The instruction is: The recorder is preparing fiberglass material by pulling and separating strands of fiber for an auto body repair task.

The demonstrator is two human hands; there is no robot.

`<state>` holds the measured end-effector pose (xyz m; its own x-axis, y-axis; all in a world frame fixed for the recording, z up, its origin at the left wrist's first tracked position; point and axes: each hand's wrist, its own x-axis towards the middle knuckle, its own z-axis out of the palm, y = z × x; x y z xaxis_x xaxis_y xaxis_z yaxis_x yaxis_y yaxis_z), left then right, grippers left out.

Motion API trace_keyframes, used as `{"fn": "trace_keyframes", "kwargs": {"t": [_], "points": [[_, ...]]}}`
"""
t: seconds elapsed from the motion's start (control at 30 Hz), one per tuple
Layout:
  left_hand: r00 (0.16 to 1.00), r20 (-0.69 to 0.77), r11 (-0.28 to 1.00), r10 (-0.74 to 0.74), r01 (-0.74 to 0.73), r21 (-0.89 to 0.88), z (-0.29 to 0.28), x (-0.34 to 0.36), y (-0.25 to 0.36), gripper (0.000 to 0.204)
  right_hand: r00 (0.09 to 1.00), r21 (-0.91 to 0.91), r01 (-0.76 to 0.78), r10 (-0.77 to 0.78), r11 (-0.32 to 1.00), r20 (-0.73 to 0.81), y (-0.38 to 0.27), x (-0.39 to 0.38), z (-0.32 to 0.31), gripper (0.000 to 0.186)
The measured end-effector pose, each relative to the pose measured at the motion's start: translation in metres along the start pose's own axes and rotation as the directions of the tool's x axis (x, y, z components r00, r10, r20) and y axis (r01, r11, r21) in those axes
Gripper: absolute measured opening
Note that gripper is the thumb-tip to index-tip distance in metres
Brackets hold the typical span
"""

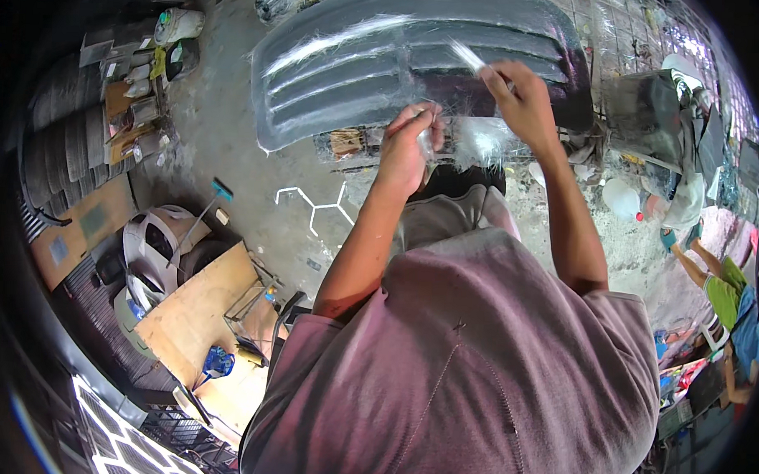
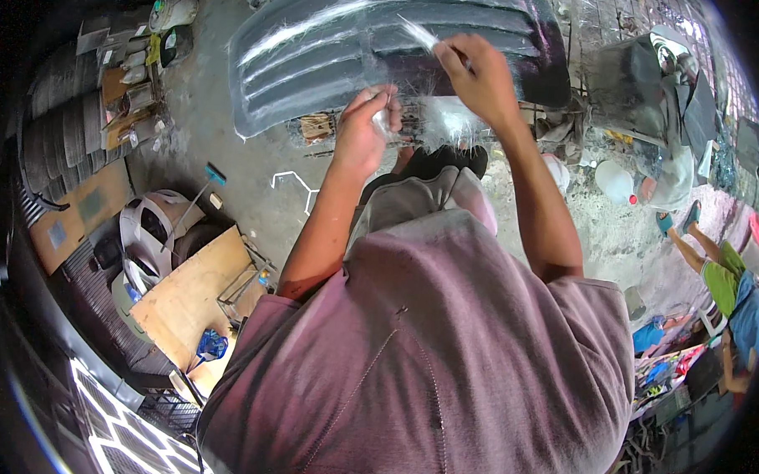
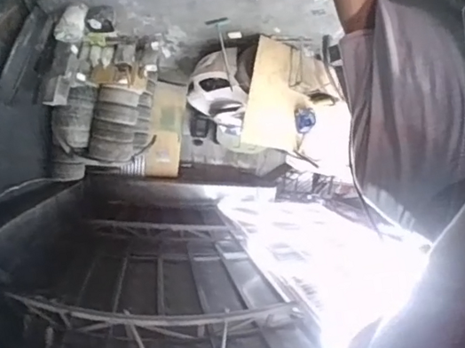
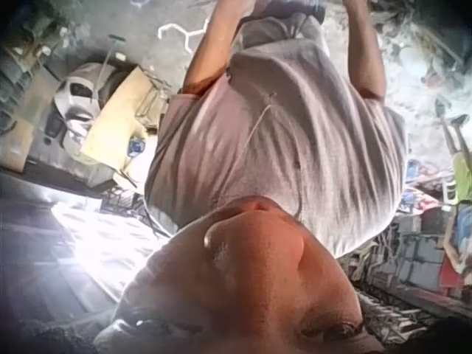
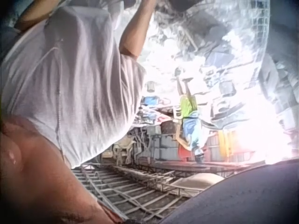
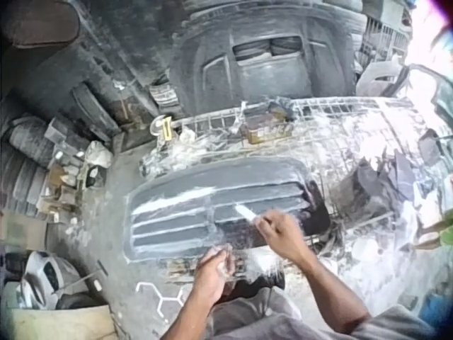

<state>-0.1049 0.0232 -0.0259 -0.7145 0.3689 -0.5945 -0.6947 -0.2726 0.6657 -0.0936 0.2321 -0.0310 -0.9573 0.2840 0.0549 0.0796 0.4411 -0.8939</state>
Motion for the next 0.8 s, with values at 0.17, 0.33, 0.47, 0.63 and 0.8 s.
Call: {"fn": "trace_keyframes", "kwargs": {"t": [0.17,0.33,0.47,0.63,0.8], "points": [[0.989,-0.148,0.997,-0.006,-0.005,-0.076,-0.040,-0.022,-0.004,0.017,0.940,-0.225,0.311,-0.263,0.924,0.217,0.021,0.074,0.028,0.016],[0.970,-0.242,0.984,-0.023,-0.020,-0.176,-0.079,-0.047,-0.015,0.017,0.948,-0.338,0.316,-0.279,0.886,0.156,0.023,0.105,0.057,0.015],[0.962,-0.273,0.983,0.000,-0.051,-0.178,-0.100,-0.059,-0.022,0.019,0.972,-0.471,0.233,-0.202,0.851,0.116,0.016,0.106,0.061,0.019],[0.957,-0.288,0.972,-0.016,-0.053,-0.227,-0.113,-0.060,-0.029,0.020,0.990,-0.586,0.142,-0.110,0.798,0.090,0.008,0.110,0.066,0.021],[0.958,-0.286,0.976,0.000,-0.062,-0.208,-0.109,-0.059,-0.028,0.020,0.991,-0.592,0.128,-0.122,0.796,0.051,0.002,0.109,0.065,0.017]]}}
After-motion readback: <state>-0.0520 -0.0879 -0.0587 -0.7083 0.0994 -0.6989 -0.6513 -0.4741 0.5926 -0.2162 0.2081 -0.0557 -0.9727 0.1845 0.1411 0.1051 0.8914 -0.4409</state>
